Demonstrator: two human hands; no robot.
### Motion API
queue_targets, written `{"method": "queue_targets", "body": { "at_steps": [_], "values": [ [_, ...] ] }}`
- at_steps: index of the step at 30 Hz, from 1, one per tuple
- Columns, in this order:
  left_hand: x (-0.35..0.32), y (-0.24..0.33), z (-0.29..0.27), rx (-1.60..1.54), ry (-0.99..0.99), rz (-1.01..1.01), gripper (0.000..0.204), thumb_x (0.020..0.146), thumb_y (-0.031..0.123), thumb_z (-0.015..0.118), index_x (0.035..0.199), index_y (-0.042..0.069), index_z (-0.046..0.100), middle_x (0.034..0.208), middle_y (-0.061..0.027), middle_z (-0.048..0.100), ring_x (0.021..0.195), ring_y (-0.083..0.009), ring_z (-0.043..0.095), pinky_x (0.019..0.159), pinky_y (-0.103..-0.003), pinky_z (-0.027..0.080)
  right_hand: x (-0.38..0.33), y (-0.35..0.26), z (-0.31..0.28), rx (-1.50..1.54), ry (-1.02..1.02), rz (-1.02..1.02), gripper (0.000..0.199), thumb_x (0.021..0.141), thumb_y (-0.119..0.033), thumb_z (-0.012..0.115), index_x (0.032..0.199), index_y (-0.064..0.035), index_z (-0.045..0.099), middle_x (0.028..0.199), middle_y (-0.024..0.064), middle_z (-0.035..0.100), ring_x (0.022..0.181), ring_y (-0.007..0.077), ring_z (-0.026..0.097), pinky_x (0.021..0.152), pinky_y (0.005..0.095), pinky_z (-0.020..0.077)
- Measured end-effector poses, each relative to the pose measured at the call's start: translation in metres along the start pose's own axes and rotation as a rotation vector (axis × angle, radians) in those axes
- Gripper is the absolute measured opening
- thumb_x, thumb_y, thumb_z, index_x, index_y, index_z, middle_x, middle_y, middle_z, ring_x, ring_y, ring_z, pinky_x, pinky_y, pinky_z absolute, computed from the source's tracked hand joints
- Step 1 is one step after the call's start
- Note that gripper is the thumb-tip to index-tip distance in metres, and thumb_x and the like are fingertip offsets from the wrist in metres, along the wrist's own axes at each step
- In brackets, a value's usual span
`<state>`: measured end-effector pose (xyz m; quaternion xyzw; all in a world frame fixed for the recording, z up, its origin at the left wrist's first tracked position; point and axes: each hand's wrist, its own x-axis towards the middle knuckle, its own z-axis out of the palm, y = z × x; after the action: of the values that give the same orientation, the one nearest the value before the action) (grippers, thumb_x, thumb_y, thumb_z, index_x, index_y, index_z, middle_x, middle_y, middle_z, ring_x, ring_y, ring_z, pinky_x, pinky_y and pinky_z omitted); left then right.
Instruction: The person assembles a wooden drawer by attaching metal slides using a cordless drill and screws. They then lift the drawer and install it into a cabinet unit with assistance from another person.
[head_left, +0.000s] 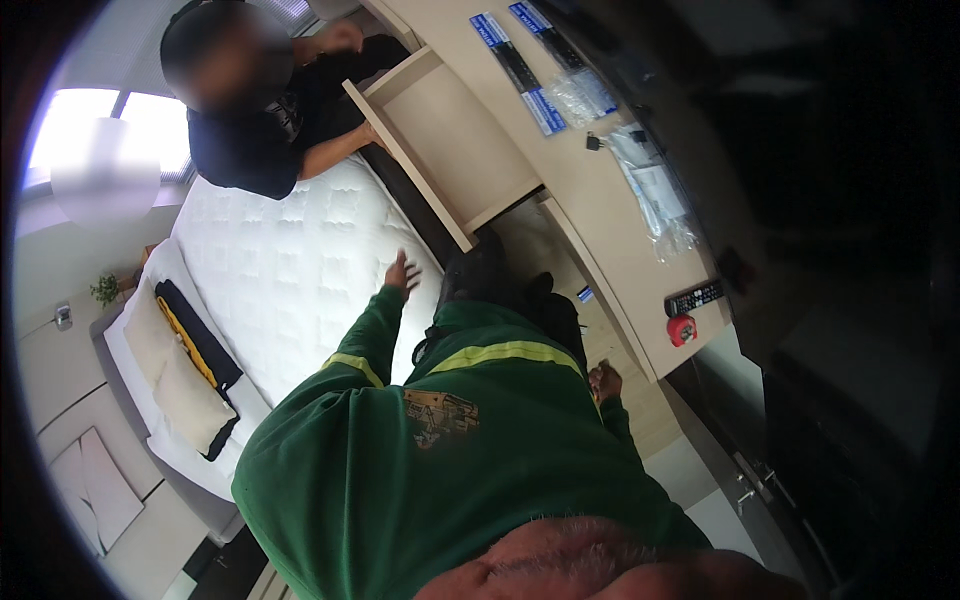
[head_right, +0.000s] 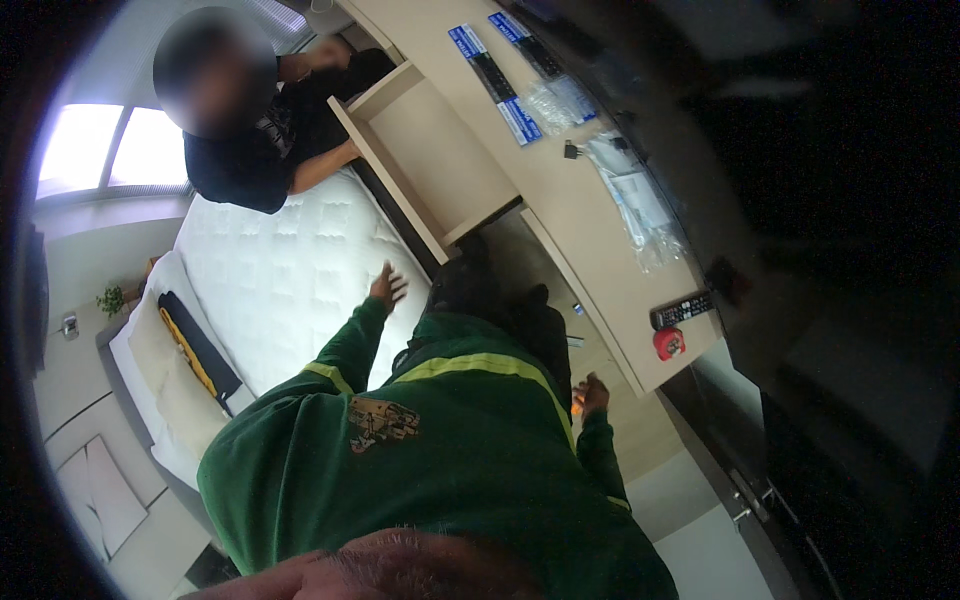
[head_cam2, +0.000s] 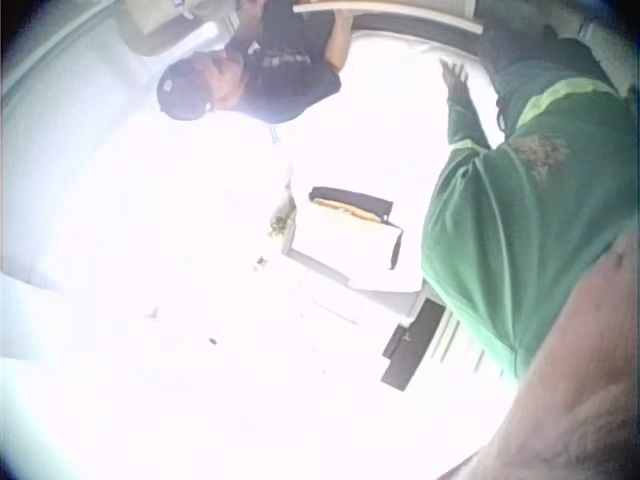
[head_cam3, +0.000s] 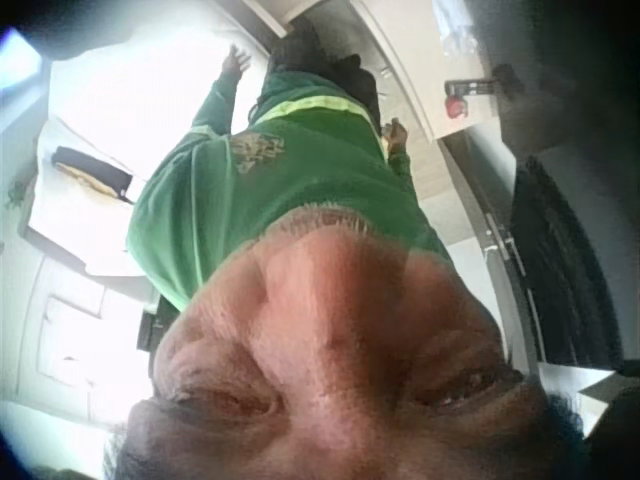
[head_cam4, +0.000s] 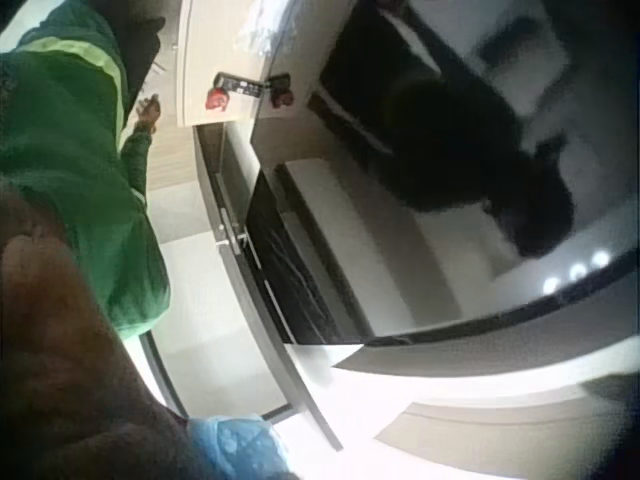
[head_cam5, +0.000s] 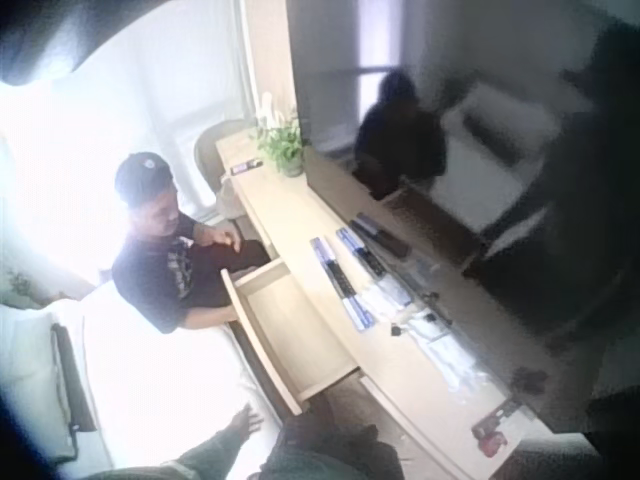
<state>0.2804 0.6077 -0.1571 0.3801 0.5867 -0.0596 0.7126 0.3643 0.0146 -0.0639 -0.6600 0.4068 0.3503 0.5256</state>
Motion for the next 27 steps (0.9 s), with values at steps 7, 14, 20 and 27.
{"method": "queue_targets", "body": {
  "at_steps": [7,14,20,27],
  "values": [
    [-0.066,-0.125,-0.057,0.572,0.013,-0.376,0.076,0.091,0.069,0.060,0.143,0.014,0.050,0.123,-0.0092,0.067,0.100,-0.0291,0.067,0.078,-0.050,0.053,0.021,0.166,-0.094,-0.133,-0.194,0.064,0.024,0.106,-0.037,0.049,0.100,-0.0180,0.061,0.069,-0.0030,0.047,0.054,0.0161,0.047,0.045,0.0364,0.0369],
    [-0.051,-0.092,-0.034,0.911,-0.373,-0.462,0.072,0.094,0.065,0.057,0.146,0.016,0.047,0.132,-0.0100,0.062,0.110,-0.0303,0.063,0.087,-0.052,0.050,-0.033,0.066,-0.040,0.084,0.022,0.083,0.042,0.098,-0.041,0.063,0.124,-0.0081,0.063,0.094,0.0057,0.069,0.078,0.0200,0.069,0.066,0.0396,0.0547],
    [-0.022,-0.036,0.015,1.038,-0.524,-0.623,0.069,0.097,0.062,0.055,0.149,0.018,0.045,0.139,-0.0107,0.058,0.119,-0.0314,0.059,0.095,-0.054,0.047,-0.122,-0.015,0.011,-0.272,0.069,-0.087,0.045,0.097,-0.041,0.064,0.125,-0.0054,0.065,0.106,0.0126,0.072,0.089,0.0251,0.070,0.080,0.0398,0.0551],
    [-0.013,-0.023,0.003,1.023,-0.589,-0.771,0.065,0.101,0.059,0.053,0.152,0.020,0.042,0.148,-0.0115,0.053,0.129,-0.0327,0.055,0.104,-0.057,0.043,-0.157,0.034,-0.008,-0.213,0.389,-0.184,0.043,0.099,-0.039,0.062,0.121,-0.0018,0.066,0.112,0.0185,0.071,0.099,0.0303,0.069,0.090,0.0411,0.0528]
  ]
}}
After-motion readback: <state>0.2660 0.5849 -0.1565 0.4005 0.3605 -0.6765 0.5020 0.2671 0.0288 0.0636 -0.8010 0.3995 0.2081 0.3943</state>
